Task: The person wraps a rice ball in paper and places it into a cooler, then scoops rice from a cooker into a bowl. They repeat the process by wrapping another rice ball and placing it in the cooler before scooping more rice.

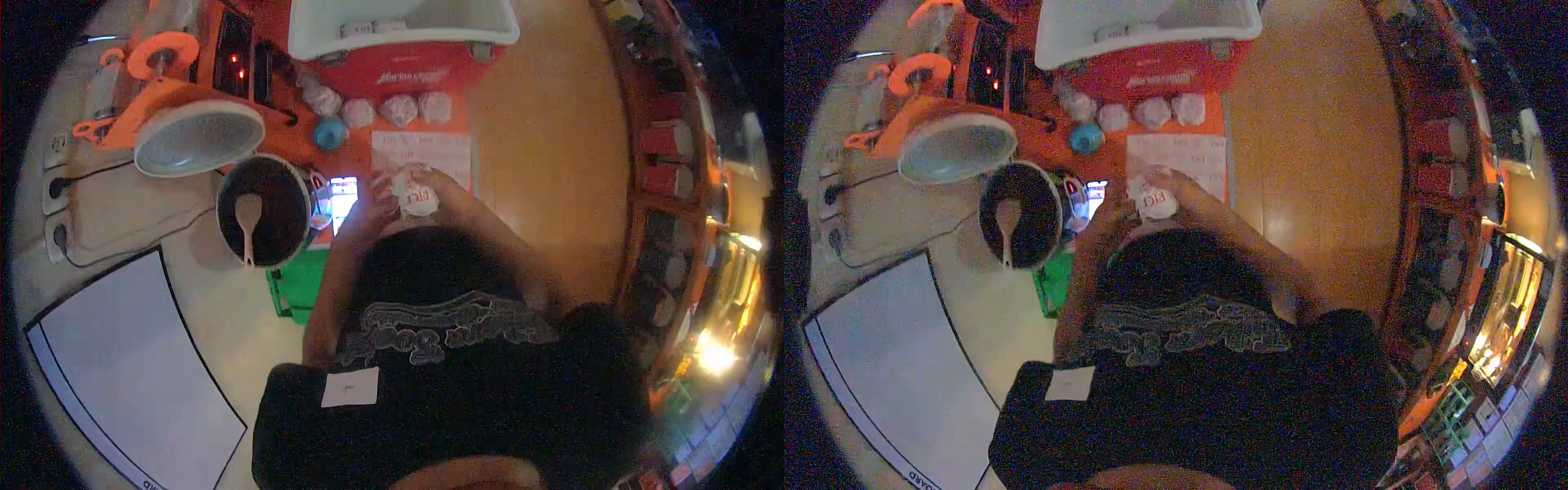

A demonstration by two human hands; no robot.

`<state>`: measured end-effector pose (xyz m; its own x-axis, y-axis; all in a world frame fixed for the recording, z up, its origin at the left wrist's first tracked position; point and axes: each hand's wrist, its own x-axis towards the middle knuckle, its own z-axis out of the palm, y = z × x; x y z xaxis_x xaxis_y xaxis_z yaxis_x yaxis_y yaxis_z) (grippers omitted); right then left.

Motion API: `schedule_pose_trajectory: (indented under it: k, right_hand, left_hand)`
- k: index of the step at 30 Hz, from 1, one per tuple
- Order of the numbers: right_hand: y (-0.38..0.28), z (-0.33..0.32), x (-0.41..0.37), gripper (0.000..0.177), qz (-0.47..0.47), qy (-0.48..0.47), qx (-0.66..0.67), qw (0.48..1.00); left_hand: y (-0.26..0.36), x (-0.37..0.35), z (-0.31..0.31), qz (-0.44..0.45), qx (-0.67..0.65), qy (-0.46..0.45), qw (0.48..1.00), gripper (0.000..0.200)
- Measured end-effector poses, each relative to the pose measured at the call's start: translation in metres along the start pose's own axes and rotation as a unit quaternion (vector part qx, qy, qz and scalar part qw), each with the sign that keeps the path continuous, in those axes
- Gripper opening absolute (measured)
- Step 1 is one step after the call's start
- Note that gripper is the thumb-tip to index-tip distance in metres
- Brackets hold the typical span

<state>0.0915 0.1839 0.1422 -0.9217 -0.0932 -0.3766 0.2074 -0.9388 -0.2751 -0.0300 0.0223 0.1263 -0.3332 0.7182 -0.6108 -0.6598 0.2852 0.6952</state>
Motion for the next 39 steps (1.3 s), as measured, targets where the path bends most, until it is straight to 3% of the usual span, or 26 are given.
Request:
schedule_pose_trajectory:
  k: [1, 3, 4, 6, 7, 8, 9, 10, 12, 13, 15, 16, 17, 18, 19, 21, 22, 24, 28, 33, 37, 39]
  right_hand:
    - [-0.008, 0.01, -0.005, 0.043, -0.004, -0.003, -0.007, 1.0]
    - [-0.036, 0.033, -0.017, 0.043, -0.092, 0.129, -0.02, 0.987]
    - [-0.06, 0.043, -0.021, 0.043, -0.096, 0.125, -0.027, 0.987]
    - [-0.108, 0.069, -0.03, 0.044, -0.226, 0.068, -0.11, 0.965]
    - [-0.133, 0.084, -0.029, 0.044, -0.229, 0.066, -0.114, 0.964]
    - [-0.162, 0.098, -0.024, 0.045, -0.269, 0.086, -0.19, 0.94]
    - [-0.188, 0.109, -0.015, 0.047, -0.307, 0.105, -0.264, 0.908]
    - [-0.209, 0.12, -0.003, 0.047, -0.308, 0.104, -0.267, 0.907]
    - [-0.246, 0.133, 0.027, 0.043, -0.256, 0.221, -0.403, 0.851]
    - [-0.265, 0.126, 0.045, 0.043, -0.254, 0.22, -0.406, 0.85]
    - [-0.3, 0.098, 0.084, 0.04, -0.098, 0.247, -0.672, 0.691]
    - [-0.309, 0.071, 0.107, 0.04, -0.093, 0.245, -0.672, 0.692]
    - [-0.315, 0.046, 0.132, 0.04, -0.123, 0.164, -0.73, 0.652]
    - [-0.321, 0.022, 0.15, 0.04, -0.152, 0.08, -0.778, 0.604]
    - [-0.32, 0.033, 0.161, 0.04, -0.149, 0.077, -0.778, 0.605]
    - [-0.309, 0.055, 0.188, 0.046, -0.05, 0.149, -0.534, 0.831]
    - [-0.306, 0.045, 0.206, 0.046, -0.047, 0.15, -0.532, 0.832]
    - [-0.296, 0.009, 0.249, 0.049, -0.022, 0.144, -0.437, 0.887]
    - [-0.286, 0.003, 0.291, 0.055, 0.062, 0.253, -0.495, 0.829]
    - [-0.265, 0.018, 0.287, 0.058, -0.134, 0.301, -0.444, 0.833]
    - [-0.259, -0.014, 0.303, 0.052, -0.154, 0.306, -0.44, 0.83]
    - [-0.267, -0.041, 0.308, 0.054, -0.182, 0.215, -0.613, 0.738]
  left_hand:
    - [-0.003, 0.004, -0.009, 0.007, 0.001, -0.004, 1.0, 0.065]
    - [-0.001, 0.003, -0.02, -0.003, -0.004, -0.009, 1.0, 0.063]
    - [0.023, -0.008, -0.004, -0.021, -0.027, 0.051, 0.998, 0.061]
    - [0.03, -0.017, -0.014, -0.008, -0.068, 0.033, 0.997, 0.061]
    - [0.033, -0.02, -0.018, -0.002, -0.107, 0.016, 0.994, 0.06]
    - [0.038, -0.021, -0.016, 0.002, -0.108, 0.013, 0.994, 0.06]
    - [0.047, -0.021, -0.012, -0.024, -0.015, 0.044, 0.999, 0.061]
    - [0.052, -0.019, -0.01, -0.051, 0.078, 0.076, 0.993, 0.063]
    - [0.053, -0.011, -0.015, -0.048, 0.088, 0.055, 0.993, 0.063]
    - [0.052, -0.008, -0.018, -0.05, 0.1, 0.036, 0.993, 0.064]
    - [0.039, 0.002, -0.024, -0.064, 0.033, 0.036, 0.997, 0.061]
    - [0.02, 0.013, -0.034, -0.024, 0.116, 0.007, 0.993, 0.058]
    - [0.018, 0.021, -0.035, 0.017, 0.199, -0.023, 0.98, 0.054]
    - [0.014, 0.024, -0.033, 0.012, 0.099, -0.028, 0.995, 0.052]
    - [0.018, 0.027, -0.03, 0.006, 0.073, -0.029, 0.997, 0.052]
    - [0.023, 0.034, -0.025, -0.001, 0.073, -0.035, 0.997, 0.052]
    - [0.025, 0.037, -0.024, -0.005, 0.076, -0.038, 0.996, 0.052]
    - [0.024, 0.042, -0.024, -0.012, 0.078, -0.042, 0.996, 0.051]
    - [0.028, 0.042, -0.026, -0.011, 0.077, -0.047, 0.996, 0.051]
    - [0.036, 0.029, -0.03, -0.01, 0.081, -0.039, 0.996, 0.051]
    - [0.047, 0.012, -0.03, -0.006, 0.089, -0.03, 0.996, 0.051]
    - [0.074, 0.002, -0.023, 0.023, 0.141, -0.036, 0.989, 0.046]
